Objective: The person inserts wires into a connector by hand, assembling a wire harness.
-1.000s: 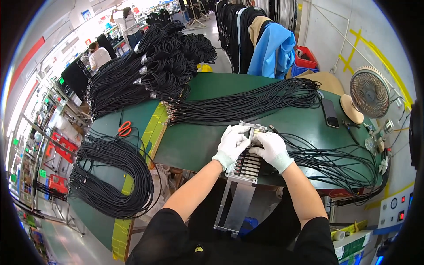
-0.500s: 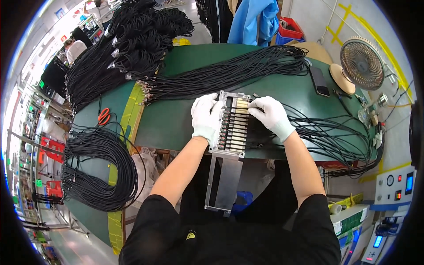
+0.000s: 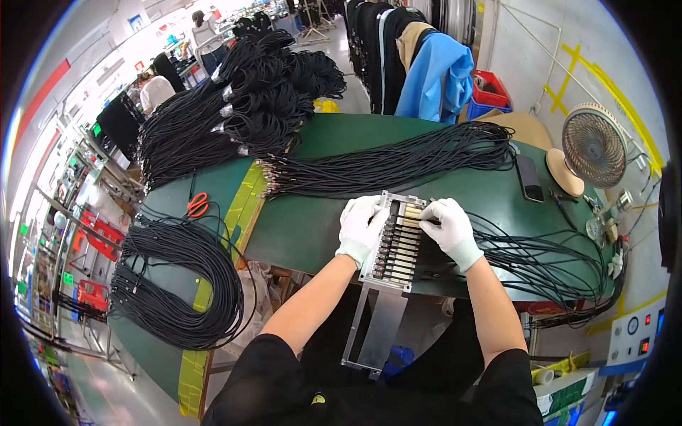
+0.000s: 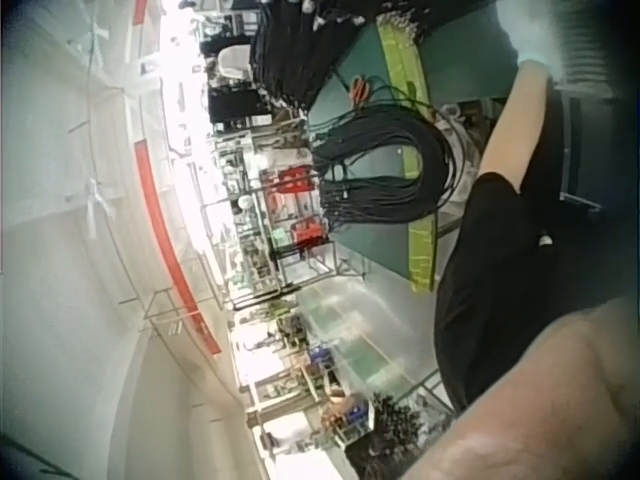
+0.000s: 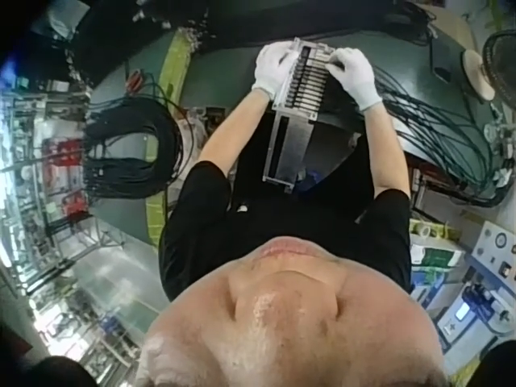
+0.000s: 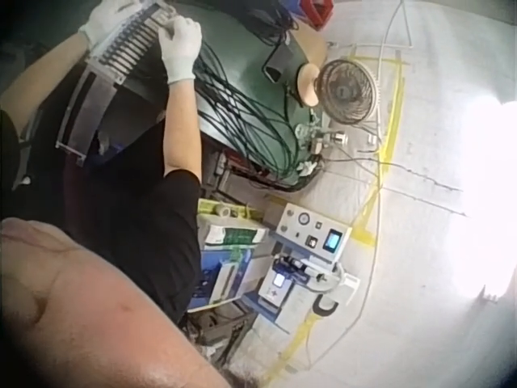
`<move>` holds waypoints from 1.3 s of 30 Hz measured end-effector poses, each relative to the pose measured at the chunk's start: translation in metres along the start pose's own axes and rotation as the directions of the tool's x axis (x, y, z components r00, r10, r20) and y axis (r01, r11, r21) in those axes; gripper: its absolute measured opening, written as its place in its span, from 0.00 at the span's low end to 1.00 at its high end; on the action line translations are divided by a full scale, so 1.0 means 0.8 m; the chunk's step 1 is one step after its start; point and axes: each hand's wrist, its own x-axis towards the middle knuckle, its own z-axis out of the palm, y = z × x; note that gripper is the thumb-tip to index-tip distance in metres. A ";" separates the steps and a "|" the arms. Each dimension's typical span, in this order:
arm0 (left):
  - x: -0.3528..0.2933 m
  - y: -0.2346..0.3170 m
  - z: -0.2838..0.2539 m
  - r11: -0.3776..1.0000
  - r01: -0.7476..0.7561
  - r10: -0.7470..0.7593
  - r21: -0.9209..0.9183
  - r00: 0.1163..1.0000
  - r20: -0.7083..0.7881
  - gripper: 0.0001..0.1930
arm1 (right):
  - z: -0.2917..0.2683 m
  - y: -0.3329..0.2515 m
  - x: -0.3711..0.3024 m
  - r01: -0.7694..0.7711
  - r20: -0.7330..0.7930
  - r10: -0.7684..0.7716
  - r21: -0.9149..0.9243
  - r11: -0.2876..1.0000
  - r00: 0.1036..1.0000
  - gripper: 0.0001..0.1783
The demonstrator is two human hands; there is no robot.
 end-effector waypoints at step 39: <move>0.009 0.004 0.009 0.914 -0.290 0.157 0.284 0.898 0.410 0.21 | -0.012 0.021 0.005 -0.082 0.142 0.113 -0.206 0.975 0.983 0.05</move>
